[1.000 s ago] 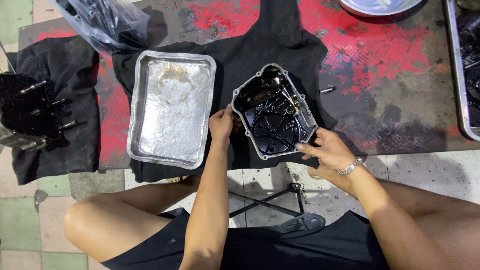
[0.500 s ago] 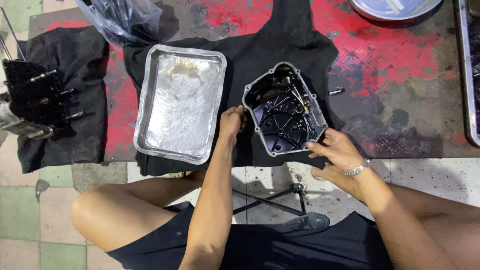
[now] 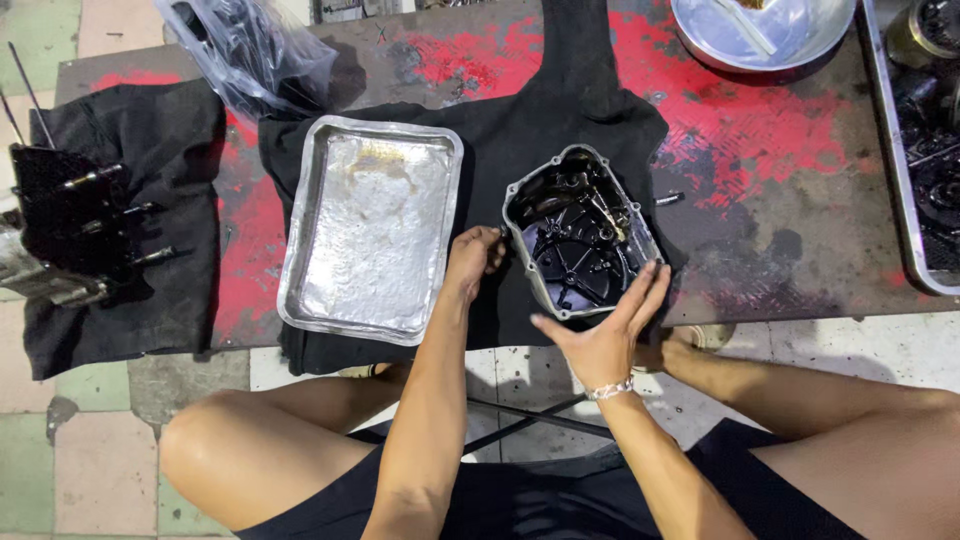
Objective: The person cleans a disassembled engine casing by wiping its interior surfaces with a cloth and applying liquid from a bottle. They also handle a metal tray and a black cloth on the workbench.
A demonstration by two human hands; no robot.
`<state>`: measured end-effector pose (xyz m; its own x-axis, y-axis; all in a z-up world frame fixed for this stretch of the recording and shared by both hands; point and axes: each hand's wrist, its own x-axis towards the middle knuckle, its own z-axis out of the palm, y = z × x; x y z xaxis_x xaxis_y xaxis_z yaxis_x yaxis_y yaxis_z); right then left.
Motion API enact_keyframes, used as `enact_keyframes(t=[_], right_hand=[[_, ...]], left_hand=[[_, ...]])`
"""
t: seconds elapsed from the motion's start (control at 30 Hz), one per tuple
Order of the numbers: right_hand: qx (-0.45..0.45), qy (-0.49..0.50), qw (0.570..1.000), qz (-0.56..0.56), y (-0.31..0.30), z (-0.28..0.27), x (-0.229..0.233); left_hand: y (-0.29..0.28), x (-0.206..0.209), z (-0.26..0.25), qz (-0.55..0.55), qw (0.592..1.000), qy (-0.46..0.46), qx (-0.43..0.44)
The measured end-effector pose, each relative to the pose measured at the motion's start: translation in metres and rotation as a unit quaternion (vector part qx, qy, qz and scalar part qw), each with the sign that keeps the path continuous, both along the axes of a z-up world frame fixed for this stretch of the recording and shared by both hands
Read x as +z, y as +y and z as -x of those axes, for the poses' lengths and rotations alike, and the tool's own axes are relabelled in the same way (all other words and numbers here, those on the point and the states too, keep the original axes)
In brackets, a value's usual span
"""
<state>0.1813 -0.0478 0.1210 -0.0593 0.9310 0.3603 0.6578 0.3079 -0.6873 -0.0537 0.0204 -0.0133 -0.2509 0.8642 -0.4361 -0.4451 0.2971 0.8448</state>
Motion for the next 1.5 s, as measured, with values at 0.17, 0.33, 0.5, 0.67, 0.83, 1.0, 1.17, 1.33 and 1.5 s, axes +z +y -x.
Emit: enact_keyframes(t=[0.17,0.33,0.5,0.67,0.83,1.0,1.17,1.33,1.5], right_hand=[[0.029,-0.011,1.000,0.002,0.030,-0.018,0.005],[0.089,-0.033,0.995,-0.014,0.032,-0.035,0.008],[0.075,-0.038,0.996,-0.041,0.024,-0.038,-0.010],[0.063,-0.016,0.998,-0.027,0.020,-0.038,-0.021],[0.050,-0.022,0.998,-0.006,0.020,-0.039,-0.024],[0.037,-0.014,0.999,0.006,0.020,-0.041,-0.025],[0.038,-0.012,0.999,0.011,0.019,-0.040,-0.025],[0.035,-0.015,0.999,0.019,0.020,-0.038,-0.020],[0.046,-0.010,0.999,0.026,0.021,-0.040,-0.017]], left_hand=[[-0.019,0.003,0.000,0.001,1.000,-0.007,-0.029],[-0.039,0.031,-0.010,-0.053,0.993,0.094,-0.048],[-0.058,0.046,-0.035,-0.137,0.805,0.576,0.028],[-0.046,0.035,-0.033,-0.045,0.948,0.303,0.088],[-0.034,0.022,-0.007,0.069,0.998,0.008,0.000],[-0.049,0.028,-0.028,-0.092,0.893,0.439,0.038],[-0.047,0.030,-0.032,-0.061,0.941,0.320,0.090],[-0.035,0.021,-0.029,-0.104,0.986,0.075,0.108],[-0.030,0.032,-0.041,-0.076,0.962,0.228,0.128]])
